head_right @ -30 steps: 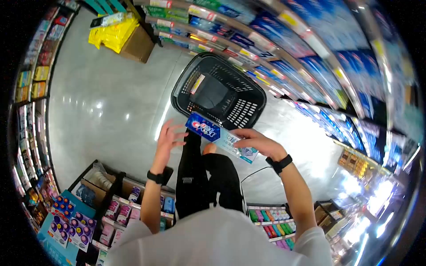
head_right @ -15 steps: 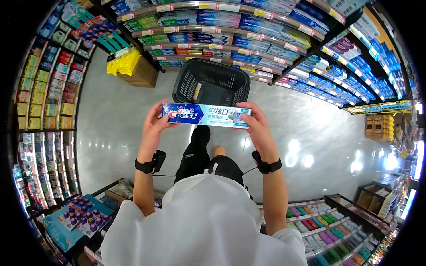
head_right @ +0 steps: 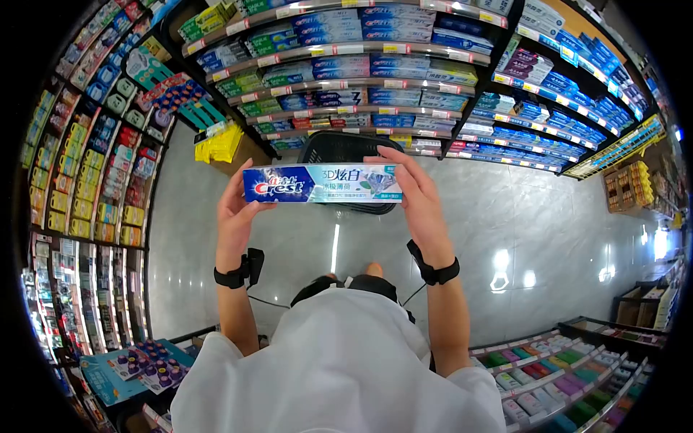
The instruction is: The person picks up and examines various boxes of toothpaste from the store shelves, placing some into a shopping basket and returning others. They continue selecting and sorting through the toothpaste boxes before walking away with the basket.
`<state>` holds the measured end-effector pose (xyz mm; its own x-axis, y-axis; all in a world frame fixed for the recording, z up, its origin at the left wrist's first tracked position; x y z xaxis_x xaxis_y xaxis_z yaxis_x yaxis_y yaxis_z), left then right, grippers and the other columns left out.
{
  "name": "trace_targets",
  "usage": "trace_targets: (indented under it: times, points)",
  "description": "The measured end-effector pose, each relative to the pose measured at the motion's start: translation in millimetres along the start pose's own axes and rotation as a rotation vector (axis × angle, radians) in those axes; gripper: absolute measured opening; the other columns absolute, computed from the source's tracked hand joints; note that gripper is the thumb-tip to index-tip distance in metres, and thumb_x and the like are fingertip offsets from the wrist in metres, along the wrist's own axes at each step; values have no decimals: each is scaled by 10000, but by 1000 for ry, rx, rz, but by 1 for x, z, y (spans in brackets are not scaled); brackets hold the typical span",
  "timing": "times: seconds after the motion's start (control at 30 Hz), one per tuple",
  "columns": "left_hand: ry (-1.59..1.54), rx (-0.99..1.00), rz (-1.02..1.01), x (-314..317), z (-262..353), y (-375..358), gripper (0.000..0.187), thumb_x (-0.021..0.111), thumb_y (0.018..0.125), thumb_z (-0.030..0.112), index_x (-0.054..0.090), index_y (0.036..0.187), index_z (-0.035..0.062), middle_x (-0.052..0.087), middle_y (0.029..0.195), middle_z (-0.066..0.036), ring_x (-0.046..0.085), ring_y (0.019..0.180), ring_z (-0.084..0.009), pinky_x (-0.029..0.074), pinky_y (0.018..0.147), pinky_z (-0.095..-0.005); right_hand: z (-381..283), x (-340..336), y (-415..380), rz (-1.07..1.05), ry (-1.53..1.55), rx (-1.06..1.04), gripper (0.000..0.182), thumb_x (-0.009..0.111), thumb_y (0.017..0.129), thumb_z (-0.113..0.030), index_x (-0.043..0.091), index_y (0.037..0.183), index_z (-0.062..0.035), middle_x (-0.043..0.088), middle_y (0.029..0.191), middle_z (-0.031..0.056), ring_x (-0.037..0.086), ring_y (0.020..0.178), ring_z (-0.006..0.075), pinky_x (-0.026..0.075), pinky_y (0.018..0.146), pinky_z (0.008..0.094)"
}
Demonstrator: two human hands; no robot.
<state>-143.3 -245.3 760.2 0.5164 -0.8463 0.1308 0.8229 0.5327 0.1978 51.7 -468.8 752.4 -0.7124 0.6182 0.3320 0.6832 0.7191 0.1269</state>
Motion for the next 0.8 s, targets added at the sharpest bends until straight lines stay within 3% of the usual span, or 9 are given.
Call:
trace_targets:
  times: [0.1,0.2,0.53,0.8]
  points:
    - [-16,70,9,-14,17,-3,759,706,800,179,327,1424,-29,538,1274,-128,612,1055,-208,565,810,-366,-13,23,5,-46,38,-29,456,402,999,-287,452,1342,8,592,1228,192,598,1101,214,466,932,301]
    - [-1,115,38,-32,36,-8,766,706,802,189,320,1424,-37,532,1286,-135,611,1061,-210,567,802,-365,-21,50,14,-102,90,-56,419,386,1007,-224,444,1361,-9,603,1215,144,607,1076,167,481,898,243]
    - [-3,223,117,-109,69,-37,765,684,819,202,301,1434,-41,520,1296,-142,596,1090,-218,559,809,-365,-24,143,25,-197,26,-158,467,369,1014,-278,413,1377,12,592,1223,179,601,1098,208,451,965,301]
    - [-31,247,87,-165,74,-45,780,689,816,225,296,1434,-46,520,1295,-143,599,1088,-219,561,810,-373,-10,203,18,-153,69,-145,515,337,1013,-315,375,1401,22,571,1256,203,584,1128,231,438,982,319]
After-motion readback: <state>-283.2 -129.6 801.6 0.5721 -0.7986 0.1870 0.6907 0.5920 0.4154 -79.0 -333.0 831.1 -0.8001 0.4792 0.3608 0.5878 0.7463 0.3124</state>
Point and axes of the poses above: each hand's wrist, its own y-axis towards the middle knuckle, its own x-axis out of the palm, z = x × y, the point moved 2 cm from there along y, towards the middle knuckle
